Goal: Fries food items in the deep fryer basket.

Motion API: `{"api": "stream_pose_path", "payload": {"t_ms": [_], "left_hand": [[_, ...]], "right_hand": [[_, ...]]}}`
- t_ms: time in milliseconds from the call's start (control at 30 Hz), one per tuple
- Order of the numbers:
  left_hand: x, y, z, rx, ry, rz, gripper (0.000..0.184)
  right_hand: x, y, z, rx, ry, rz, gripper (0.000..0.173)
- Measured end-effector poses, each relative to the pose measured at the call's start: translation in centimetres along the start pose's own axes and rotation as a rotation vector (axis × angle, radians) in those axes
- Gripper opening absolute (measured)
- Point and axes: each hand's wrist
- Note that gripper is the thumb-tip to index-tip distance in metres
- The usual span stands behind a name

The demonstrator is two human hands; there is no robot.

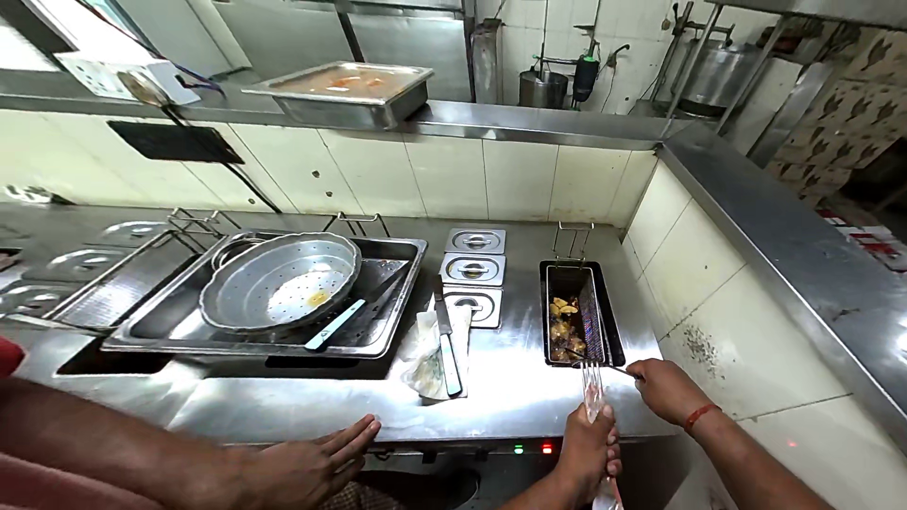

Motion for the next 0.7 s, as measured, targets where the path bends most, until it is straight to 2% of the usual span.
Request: {"api": "stream_pose_path", "payload": {"t_ms": [267, 433, 500, 633, 700], "left_hand": [[0.3, 0.0, 0.0, -0.019, -0.012, 0.018, 0.020], [0.5, 0.1, 0.0, -0.015, -0.007, 0.036, 0.019], [0.5, -0.1, 0.0, -0.021, -0.013, 0.037, 0.019], [1.0, -0.7, 0.0, -0.034, -0.031, 0.019, 0.022], [1.1, -0.9, 0.1, -0.029, -0.032, -0.009, 0.022]], "right_hand": [[1.4, -1.9, 0.8, -0.025, -0.036, 0.297, 0.033], [1.7, -3.3, 1.3, -0.005, 0.042, 0.543, 0.032], [1.4, -3.2, 1.1, -0.015, 0.020, 0.455, 0.031], [-0.2, -1.4, 0.2, -0.009, -0.021, 0.099, 0.032], [-0.6, -0.9, 0.1, -0.007, -0.017, 0.026, 0.032]]}}
Point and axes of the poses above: each hand's wrist, its own z-axis towards the middle knuckle, its own x-axis out of the palm, y = z × x, and after that the axes turned 11 degrees about y, right-handed
